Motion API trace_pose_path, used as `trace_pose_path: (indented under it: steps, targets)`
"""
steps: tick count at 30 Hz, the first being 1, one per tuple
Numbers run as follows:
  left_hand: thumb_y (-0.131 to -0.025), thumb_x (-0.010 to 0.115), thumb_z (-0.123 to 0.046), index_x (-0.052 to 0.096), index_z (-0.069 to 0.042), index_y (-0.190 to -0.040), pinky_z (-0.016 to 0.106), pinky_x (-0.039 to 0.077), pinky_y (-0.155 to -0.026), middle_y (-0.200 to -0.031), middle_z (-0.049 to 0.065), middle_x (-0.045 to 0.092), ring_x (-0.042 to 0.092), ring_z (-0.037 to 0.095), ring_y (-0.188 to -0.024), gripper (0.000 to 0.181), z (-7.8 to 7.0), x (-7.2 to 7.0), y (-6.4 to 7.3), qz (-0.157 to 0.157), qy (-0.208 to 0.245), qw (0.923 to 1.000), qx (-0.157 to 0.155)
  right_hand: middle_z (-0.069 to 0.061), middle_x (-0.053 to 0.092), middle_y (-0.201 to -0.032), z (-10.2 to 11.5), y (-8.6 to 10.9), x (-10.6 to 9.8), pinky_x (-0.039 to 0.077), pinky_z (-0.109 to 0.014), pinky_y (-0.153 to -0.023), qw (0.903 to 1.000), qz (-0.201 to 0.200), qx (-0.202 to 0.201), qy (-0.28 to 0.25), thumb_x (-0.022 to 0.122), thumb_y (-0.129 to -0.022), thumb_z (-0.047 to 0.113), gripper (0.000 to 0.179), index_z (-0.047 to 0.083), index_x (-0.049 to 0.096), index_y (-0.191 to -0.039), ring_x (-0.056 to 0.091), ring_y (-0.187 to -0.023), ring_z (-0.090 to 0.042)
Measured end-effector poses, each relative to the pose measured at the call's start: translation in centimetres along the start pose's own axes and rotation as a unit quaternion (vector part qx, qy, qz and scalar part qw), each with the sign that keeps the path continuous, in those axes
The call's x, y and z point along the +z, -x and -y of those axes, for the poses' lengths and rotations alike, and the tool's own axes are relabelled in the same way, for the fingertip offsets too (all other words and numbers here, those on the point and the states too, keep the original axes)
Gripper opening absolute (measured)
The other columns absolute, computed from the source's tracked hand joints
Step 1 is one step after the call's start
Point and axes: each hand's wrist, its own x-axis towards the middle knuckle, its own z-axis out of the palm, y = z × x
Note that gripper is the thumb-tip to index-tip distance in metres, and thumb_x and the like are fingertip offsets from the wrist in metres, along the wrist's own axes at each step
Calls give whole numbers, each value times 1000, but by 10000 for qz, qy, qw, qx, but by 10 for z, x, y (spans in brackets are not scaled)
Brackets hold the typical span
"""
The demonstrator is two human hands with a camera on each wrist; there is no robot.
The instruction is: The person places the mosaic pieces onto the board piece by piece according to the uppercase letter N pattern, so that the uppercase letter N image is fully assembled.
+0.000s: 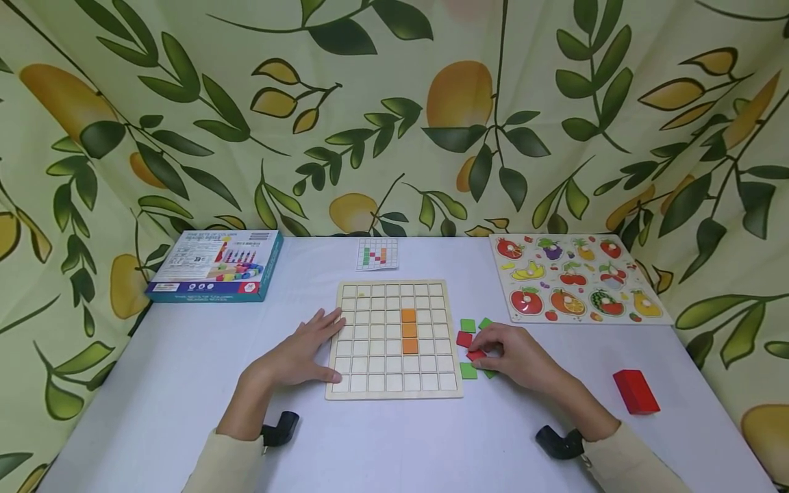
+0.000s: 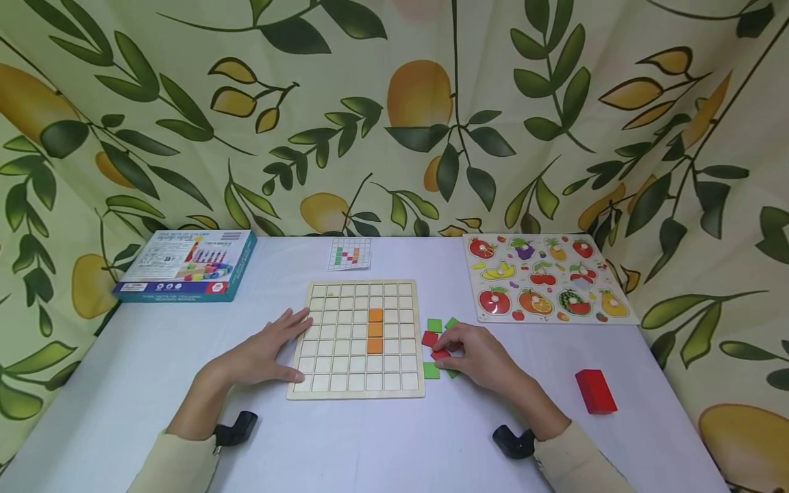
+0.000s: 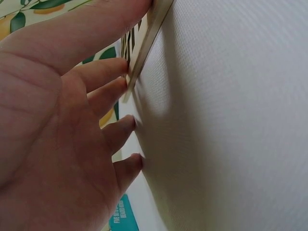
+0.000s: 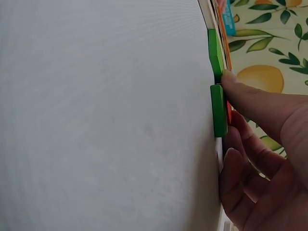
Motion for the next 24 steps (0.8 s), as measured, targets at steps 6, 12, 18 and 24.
trace_pose_path:
  steps: [6,12,18,24]
  targets:
    - [-74,90,-39,36,-14,-159,63,10,-130,-173,3,20,5,36,-163,104,1,2,-2,-1,-13,10000,-62,8,71,-95,2,-1,-1,52,-17,-73,10000,-23,-39,37,88,-79,16,20,24,80,-96,59,-94,-12]
    - [-74,90,-38,36,-14,-160,63,9,-129,-173,4,20,4,36,-163,104,0,2,-1,11,-8,10000,-73,8,66,-92,3,-1,0,50,-16,-67,10000,-16,26,14,89,-77,15,22,24,81,-96,56,-88,-12]
    - [-74,89,-38,35,-14,-160,63,9,-130,-174,3,19,5,36,-163,104,0,1,-1,14,20,10000,-49,7,65,-92,3,-4,-1,52,-15,-66,10000,21,-29,-44,90,-77,16,21,22,82,-96,57,-89,-12]
    - [-74,90,-38,36,-14,-159,63,10,-130,-173,3,20,6,36,-163,104,0,0,0,-3,54,10000,-80,7,68,-92,3,-6,-5,52,-16,-65,9996,96,-245,-90,89,-79,20,16,22,82,-94,57,-85,-11]
